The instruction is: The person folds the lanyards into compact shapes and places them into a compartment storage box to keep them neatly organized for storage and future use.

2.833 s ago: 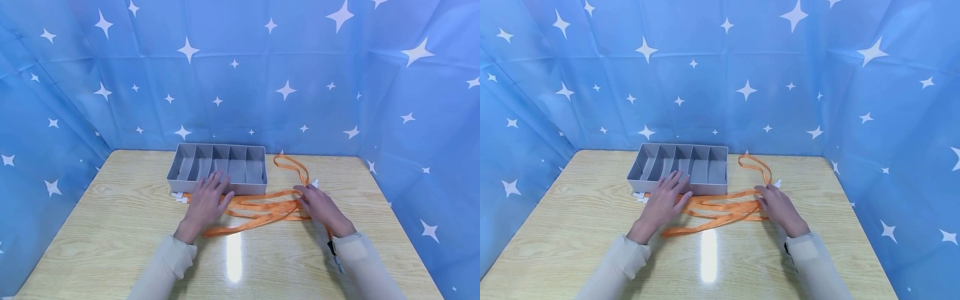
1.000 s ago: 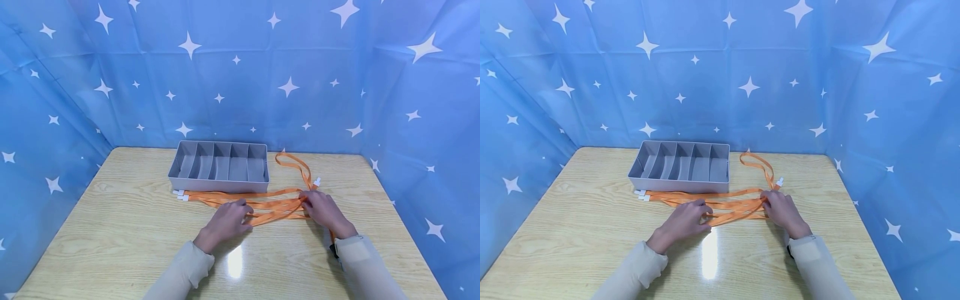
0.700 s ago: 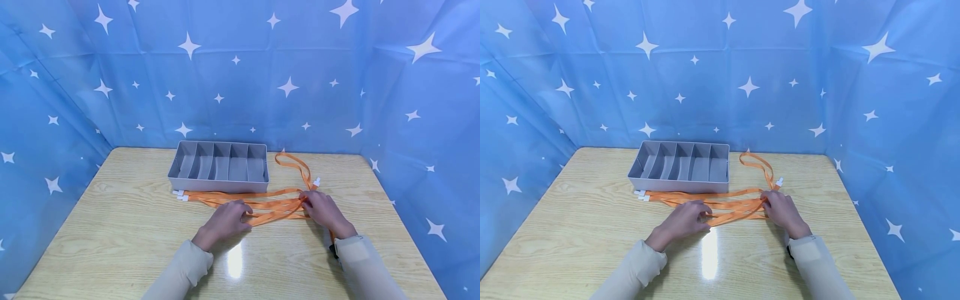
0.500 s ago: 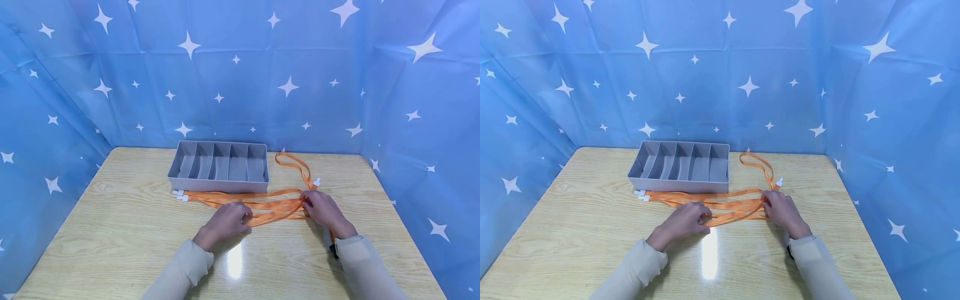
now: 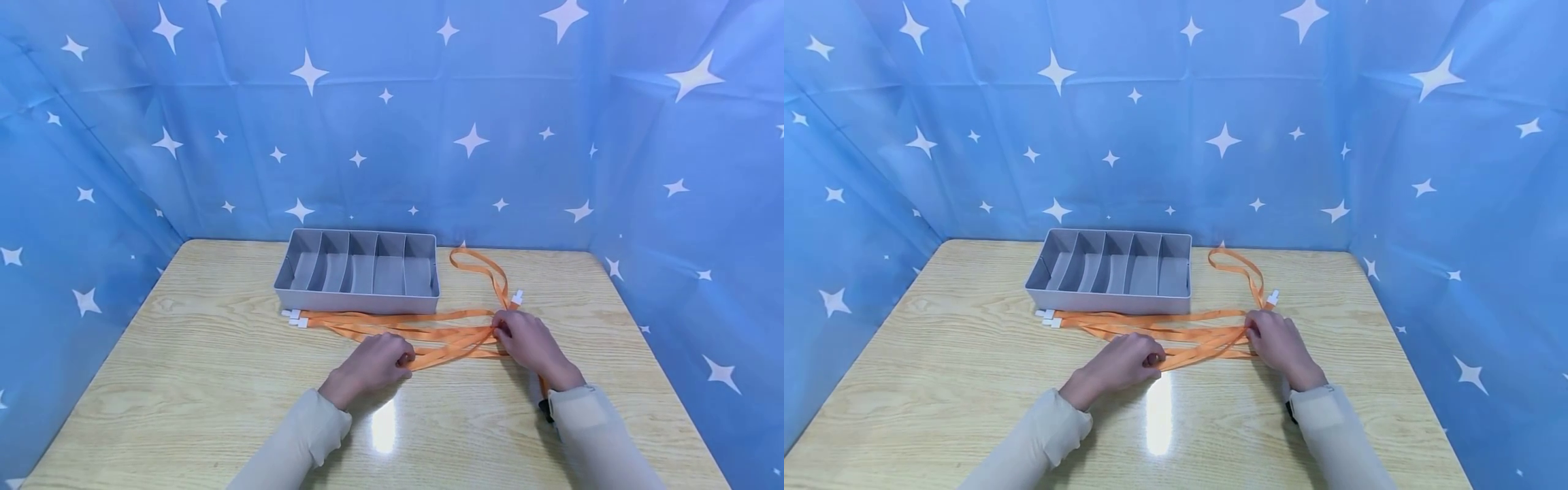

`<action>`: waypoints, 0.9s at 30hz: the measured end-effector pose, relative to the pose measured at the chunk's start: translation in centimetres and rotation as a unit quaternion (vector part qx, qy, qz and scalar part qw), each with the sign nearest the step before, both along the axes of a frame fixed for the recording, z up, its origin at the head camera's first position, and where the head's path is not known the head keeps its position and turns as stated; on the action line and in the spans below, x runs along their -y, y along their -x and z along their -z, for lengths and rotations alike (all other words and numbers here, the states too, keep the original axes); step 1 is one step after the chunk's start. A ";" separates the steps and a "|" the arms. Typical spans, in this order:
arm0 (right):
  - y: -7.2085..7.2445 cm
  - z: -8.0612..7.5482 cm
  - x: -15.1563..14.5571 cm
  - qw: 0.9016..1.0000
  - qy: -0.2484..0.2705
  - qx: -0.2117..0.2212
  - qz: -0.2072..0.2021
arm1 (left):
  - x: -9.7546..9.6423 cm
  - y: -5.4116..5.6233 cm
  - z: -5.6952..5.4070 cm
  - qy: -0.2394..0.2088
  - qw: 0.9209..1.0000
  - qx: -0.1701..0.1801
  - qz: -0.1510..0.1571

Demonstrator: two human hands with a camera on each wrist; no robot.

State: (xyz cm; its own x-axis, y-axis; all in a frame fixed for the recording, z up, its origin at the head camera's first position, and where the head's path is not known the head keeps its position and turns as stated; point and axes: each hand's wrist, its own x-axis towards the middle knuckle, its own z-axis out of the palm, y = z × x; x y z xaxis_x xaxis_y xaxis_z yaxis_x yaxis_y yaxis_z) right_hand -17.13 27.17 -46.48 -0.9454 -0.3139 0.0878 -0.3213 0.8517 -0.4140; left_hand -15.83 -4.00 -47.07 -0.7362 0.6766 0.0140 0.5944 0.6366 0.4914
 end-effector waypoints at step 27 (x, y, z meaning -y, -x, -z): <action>-0.8 -3.8 0.9 0.999 0.034 -0.032 0.002 | 0.2 0.0 -0.2 -0.011 1.000 -0.024 0.000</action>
State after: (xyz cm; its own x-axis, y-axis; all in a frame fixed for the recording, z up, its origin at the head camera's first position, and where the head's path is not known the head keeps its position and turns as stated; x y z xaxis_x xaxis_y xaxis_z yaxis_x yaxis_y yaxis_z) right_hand -16.33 26.32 -42.73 -0.9381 -0.3019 0.1697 -0.3463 0.8233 -0.4498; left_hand -15.82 -4.16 -46.83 -0.7341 0.6761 0.0634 0.6177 0.6260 0.4760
